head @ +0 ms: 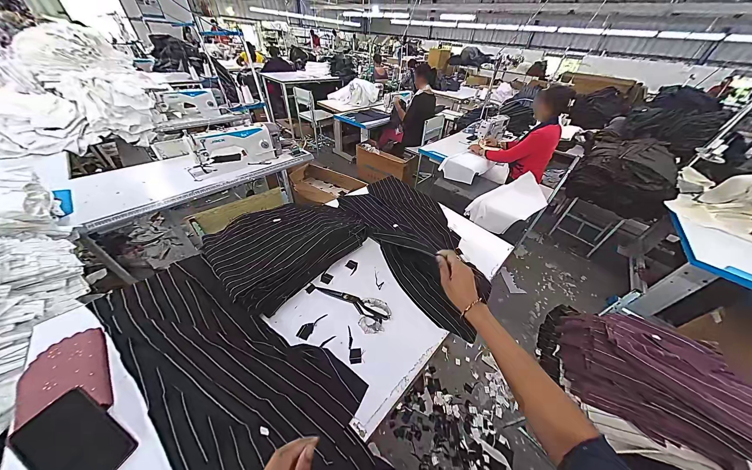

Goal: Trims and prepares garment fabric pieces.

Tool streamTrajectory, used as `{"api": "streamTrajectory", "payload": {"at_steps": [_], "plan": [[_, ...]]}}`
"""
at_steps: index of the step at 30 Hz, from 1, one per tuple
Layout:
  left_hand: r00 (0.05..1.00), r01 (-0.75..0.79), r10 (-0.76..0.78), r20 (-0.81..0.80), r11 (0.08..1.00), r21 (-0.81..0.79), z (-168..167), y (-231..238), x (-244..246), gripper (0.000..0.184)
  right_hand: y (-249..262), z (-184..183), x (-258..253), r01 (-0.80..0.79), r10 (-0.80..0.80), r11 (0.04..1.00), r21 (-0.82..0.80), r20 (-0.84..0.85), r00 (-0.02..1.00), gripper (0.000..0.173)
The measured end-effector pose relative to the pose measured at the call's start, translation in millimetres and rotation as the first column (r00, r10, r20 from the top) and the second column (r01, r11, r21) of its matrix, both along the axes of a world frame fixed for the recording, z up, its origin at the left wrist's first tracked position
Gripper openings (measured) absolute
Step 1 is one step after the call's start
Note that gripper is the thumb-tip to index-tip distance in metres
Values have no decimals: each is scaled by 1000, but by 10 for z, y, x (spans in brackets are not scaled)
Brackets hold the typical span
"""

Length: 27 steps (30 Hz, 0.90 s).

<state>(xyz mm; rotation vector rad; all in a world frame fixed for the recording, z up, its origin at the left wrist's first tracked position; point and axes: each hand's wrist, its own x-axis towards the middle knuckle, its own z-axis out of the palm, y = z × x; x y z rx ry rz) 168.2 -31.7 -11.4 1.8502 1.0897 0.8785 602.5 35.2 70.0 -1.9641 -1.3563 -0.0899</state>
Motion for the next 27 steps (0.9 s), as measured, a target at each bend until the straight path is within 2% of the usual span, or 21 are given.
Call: {"api": "streamTrajectory", "payload": {"at_steps": [2, 4, 5, 6, 8, 10, 12, 13, 14, 15, 16, 17, 18, 19, 21, 24, 25, 27], "plan": [[987, 103, -99, 129, 994, -26, 78, 22, 299, 32, -266, 82, -522, -234, 241, 969, 82, -80, 967, 27], [951, 216, -154, 267, 951, -220, 239, 96, 592, 41, -653, 34, -1188, -480, 483, 875, 65, -200, 853, 21], [938, 240, -117, 325, 898, -369, 306, 172, 720, 45, -853, -25, -1498, -604, 595, 796, 48, -247, 765, 18], [940, 213, -43, 338, 848, -485, 344, 268, 833, 41, -1022, -90, -1747, -715, 695, 698, 37, -276, 664, 17], [956, 105, 78, 282, 807, -581, 352, 456, 950, 25, -1203, -188, -1995, -841, 814, 540, 20, -268, 516, 19], [955, 134, 27, 297, 851, -508, 396, 511, 929, 18, -1181, -115, -2002, -814, 817, 567, 126, -212, 536, 17], [905, 363, -251, 344, 877, -315, 482, 391, 833, 22, -1070, 50, -1884, -760, 795, 607, 231, -182, 579, 17], [842, 499, -407, 355, 838, -223, 527, 294, 792, 19, -1032, 128, -1816, -758, 789, 615, 220, -178, 588, 21], [758, 628, -542, 362, 756, -182, 580, 207, 763, 17, -1018, 185, -1752, -767, 783, 620, 164, -186, 593, 24], [682, 719, -626, 378, 669, -189, 632, 135, 742, 18, -1030, 218, -1703, -779, 776, 621, 89, -212, 594, 28], [645, 758, -650, 401, 612, -226, 667, 92, 702, 18, -1059, 224, -1675, -794, 768, 608, 14, -262, 584, 29], [658, 747, -617, 431, 607, -271, 677, 78, 637, 17, -1096, 206, -1660, -813, 757, 579, -58, -331, 563, 30], [705, 698, -535, 466, 642, -319, 649, 90, 558, 15, -1144, 176, -1650, -829, 739, 543, -132, -393, 547, 32], [774, 607, -407, 485, 695, -385, 604, 116, 482, 12, -1193, 140, -1643, -834, 710, 511, -208, -444, 546, 34], [896, 362, -133, 424, 772, -522, 518, 223, 369, 9, -1300, 25, -1648, -823, 648, 471, -318, -508, 568, 33], [971, 40, 99, 216, 828, -559, 338, 551, 359, 18, -1410, -132, -1663, -843, 611, 380, -381, -581, 538, 31], [984, -69, 144, 103, 847, -527, 261, 689, 409, 27, -1434, -169, -1681, -853, 604, 360, -378, -602, 522, 29], [969, -242, 186, -163, 839, -486, 141, 978, 542, 58, -1462, -257, -1741, -840, 565, 405, -360, -624, 540, 26]]}}
